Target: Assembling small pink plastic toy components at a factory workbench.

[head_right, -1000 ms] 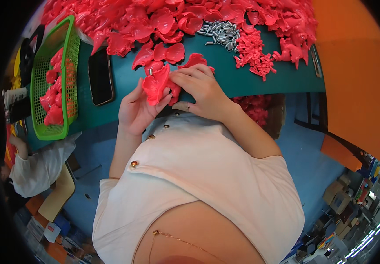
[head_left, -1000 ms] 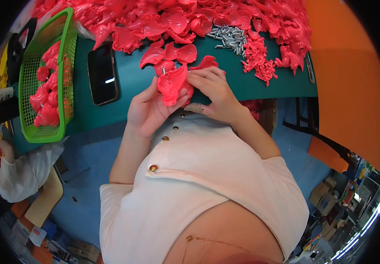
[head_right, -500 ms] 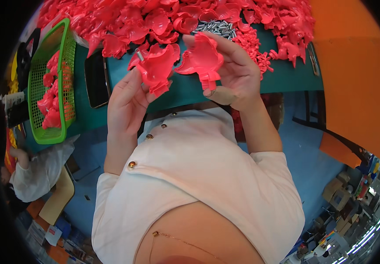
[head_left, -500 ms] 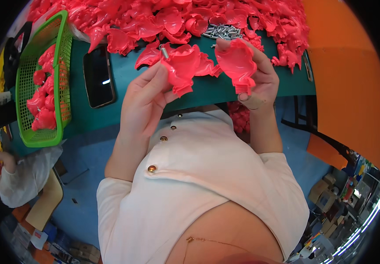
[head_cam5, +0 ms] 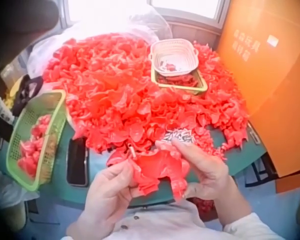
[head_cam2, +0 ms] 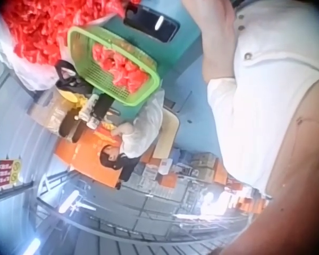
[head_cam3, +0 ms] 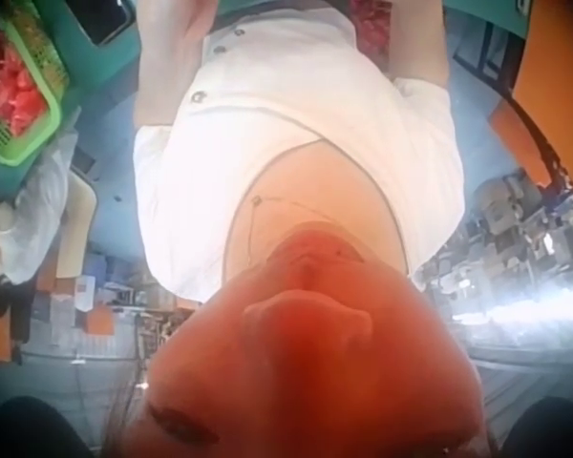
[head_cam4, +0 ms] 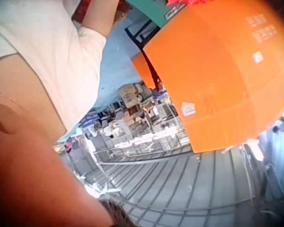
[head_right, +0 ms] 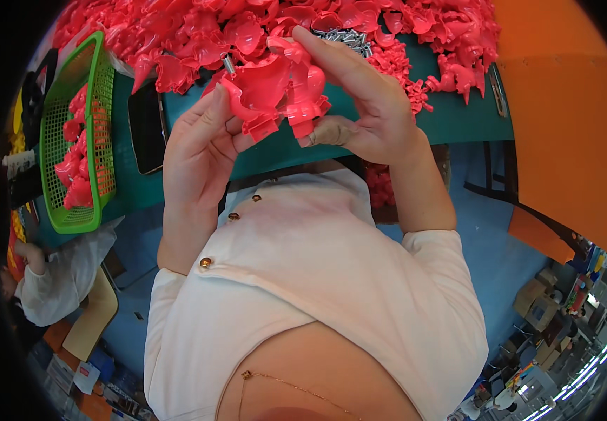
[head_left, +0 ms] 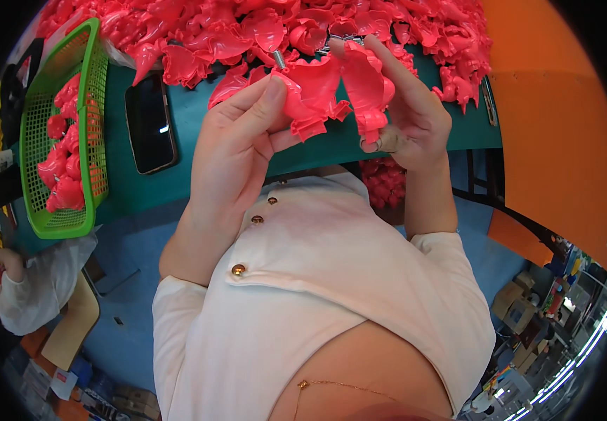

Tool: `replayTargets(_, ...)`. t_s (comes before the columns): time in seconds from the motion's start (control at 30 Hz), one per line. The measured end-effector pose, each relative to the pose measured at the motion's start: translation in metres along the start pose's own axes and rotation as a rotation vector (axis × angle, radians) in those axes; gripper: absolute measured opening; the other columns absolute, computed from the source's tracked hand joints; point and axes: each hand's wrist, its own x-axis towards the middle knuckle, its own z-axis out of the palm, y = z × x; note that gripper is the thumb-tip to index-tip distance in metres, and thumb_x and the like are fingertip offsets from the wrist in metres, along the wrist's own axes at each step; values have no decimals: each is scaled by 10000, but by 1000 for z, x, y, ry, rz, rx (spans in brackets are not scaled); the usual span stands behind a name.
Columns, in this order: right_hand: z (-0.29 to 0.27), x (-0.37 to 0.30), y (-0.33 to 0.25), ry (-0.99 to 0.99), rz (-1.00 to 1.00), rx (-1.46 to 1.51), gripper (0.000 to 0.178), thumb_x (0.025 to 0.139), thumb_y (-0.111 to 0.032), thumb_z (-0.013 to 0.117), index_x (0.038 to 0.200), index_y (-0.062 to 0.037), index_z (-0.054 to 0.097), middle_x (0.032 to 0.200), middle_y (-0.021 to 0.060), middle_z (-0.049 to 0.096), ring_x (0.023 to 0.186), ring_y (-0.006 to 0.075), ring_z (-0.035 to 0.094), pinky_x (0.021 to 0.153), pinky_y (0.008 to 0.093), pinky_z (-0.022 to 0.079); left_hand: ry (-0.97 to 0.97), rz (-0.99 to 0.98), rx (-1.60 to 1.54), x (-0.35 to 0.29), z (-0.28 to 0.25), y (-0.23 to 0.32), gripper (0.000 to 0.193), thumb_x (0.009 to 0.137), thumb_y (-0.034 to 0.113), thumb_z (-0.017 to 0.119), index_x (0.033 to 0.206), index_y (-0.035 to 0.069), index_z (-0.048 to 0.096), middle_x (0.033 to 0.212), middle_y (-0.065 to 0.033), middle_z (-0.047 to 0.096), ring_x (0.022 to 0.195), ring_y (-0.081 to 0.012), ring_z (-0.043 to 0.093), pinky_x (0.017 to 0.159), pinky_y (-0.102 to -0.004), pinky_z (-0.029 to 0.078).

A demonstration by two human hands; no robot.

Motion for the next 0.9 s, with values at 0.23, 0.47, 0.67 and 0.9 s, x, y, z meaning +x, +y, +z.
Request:
replayTargets(0.23, -3, 5, -4, -18, -51, -161, 869, 660, -310, 749, 1302, 118, 351, 1261, 229, 488, 1159, 327, 485, 976, 398, 363, 41, 34, 51, 1, 7, -1, 310, 926, 194, 518, 1109, -51, 563, 1037, -120, 626, 924, -171, 627, 804, -308, 533)
replayTargets(0.47, -8, 7, -5, -72, -90, -275, 905, 661, -331, 734, 1312, 139, 317, 1229, 270, 502, 1177, 369, 480, 1001, 432, 334, 20, 49, 52, 2, 10, -2, 317, 925, 190, 522, 1133, -47, 560, 1038, -107, 628, 913, -163, 627, 794, -302, 532)
replayTargets(0.67, -4, 8, -5, -16, -120, -301, 801, 607, -270, 781, 1251, 78, 456, 1268, 178, 510, 1110, 302, 514, 924, 354, 414, 44, 60, 79, 3, 11, -3, 316, 917, 190, 537, 1131, -41, 566, 1023, -103, 634, 897, -156, 631, 788, -296, 532)
replayTargets(0.9, -4, 13, -8, -27, -171, -343, 814, 581, -233, 792, 1263, 60, 455, 1248, 169, 529, 1098, 305, 518, 897, 349, 435, 47, 73, 89, 5, 12, -4, 314, 910, 188, 550, 1136, -29, 571, 1016, -97, 636, 887, -141, 631, 763, -279, 538)
